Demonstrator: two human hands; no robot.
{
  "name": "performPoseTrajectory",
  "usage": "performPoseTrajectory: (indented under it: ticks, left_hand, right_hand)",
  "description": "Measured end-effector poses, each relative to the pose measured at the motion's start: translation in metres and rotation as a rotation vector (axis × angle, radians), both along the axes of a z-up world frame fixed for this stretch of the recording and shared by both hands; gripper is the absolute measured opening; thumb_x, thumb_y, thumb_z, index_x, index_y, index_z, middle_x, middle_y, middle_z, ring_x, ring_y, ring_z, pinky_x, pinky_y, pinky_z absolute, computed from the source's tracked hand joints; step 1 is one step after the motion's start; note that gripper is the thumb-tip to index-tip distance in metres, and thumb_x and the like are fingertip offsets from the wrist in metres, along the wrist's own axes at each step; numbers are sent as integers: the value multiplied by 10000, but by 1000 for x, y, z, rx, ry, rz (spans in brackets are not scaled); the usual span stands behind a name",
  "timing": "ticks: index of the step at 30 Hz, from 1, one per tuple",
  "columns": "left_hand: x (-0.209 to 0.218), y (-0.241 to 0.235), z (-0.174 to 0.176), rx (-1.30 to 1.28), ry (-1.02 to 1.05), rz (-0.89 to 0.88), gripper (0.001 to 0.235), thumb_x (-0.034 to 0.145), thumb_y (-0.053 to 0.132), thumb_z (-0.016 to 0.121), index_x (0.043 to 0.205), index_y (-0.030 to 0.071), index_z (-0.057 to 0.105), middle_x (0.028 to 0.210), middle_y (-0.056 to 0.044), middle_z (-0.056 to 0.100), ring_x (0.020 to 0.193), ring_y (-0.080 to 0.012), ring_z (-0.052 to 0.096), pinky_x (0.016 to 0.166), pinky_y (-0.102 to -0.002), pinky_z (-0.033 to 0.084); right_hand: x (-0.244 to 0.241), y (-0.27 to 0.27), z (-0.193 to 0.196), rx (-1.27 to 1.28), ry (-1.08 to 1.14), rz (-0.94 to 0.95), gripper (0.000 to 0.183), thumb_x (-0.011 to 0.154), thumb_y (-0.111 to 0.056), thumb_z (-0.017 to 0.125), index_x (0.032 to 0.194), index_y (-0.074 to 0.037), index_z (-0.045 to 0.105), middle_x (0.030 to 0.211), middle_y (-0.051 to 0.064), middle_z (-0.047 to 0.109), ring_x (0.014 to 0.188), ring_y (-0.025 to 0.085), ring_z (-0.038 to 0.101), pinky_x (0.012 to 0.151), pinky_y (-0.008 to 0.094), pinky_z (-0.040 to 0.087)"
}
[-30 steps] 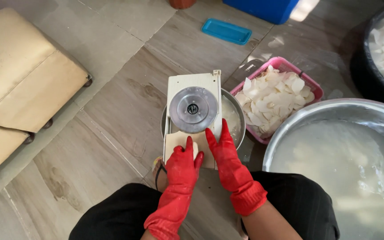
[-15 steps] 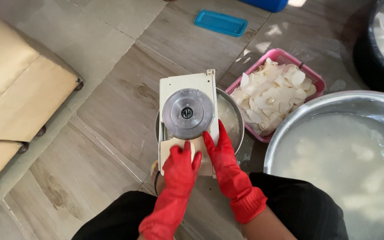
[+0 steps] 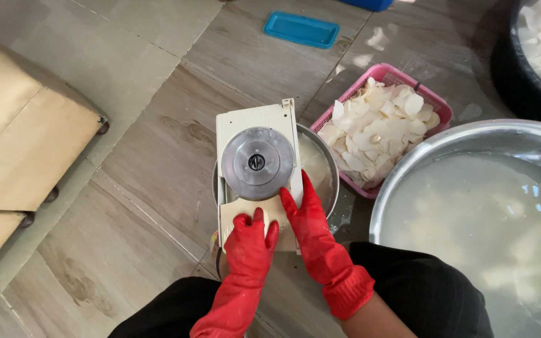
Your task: The person sits on the floor and uses a manual rotary slicer to slice white vegetable pieces. They repeatedly pick up pieces from a large metal basin of water, place them on the slicer, and push them through the blade, collecting the sliced pieces in a pink basket.
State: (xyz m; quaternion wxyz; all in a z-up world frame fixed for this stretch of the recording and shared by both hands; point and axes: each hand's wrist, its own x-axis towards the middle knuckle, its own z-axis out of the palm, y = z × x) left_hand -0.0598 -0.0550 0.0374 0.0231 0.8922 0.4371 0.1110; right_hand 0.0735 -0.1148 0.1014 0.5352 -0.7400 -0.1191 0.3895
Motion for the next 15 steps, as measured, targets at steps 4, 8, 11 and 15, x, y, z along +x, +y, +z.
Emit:
performPoseTrajectory:
  ticks: [4, 8, 11, 15]
  left_hand:
    - [44, 29, 29, -193, -30, 67, 451, 994, 473, 619, 1260, 108, 638, 1074, -202, 621, 835, -363, 763, 733, -519, 634]
    - [57, 38, 41, -222, -86, 93, 415, 989, 478, 626, 1208, 126, 652, 1109, -203, 616, 879, -411, 758, 747, -562, 620]
    - [11, 1, 30, -236, 9, 39, 426, 1003, 485, 594, 1247, 141, 660, 1091, -204, 625, 847, -366, 775, 766, -515, 641]
    - [17, 8, 10, -189, 22, 35, 485, 961, 501, 645, 1257, 118, 664, 1098, -173, 626, 842, -361, 777, 735, -527, 639]
  right_hand:
    - [-2, -5, 14, 80, 44, -13, 688, 1001, -345, 598, 1592, -147, 307, 1566, 187, 434, 1461, 375, 383, 1225, 485, 301]
    - [-3, -7, 9, 77, 51, -12, 681, 1007, -356, 588, 1591, -144, 306, 1566, 185, 435, 1461, 376, 388, 1225, 483, 302]
    - [0, -5, 20, 18, 62, 19, 696, 1005, -367, 591, 1605, -188, 286, 1588, 160, 413, 1470, 362, 381, 1225, 480, 289]
    - [-1, -2, 24, 32, 108, -18, 690, 1001, -323, 609, 1599, -172, 301, 1580, 178, 422, 1468, 378, 385, 1223, 480, 288]
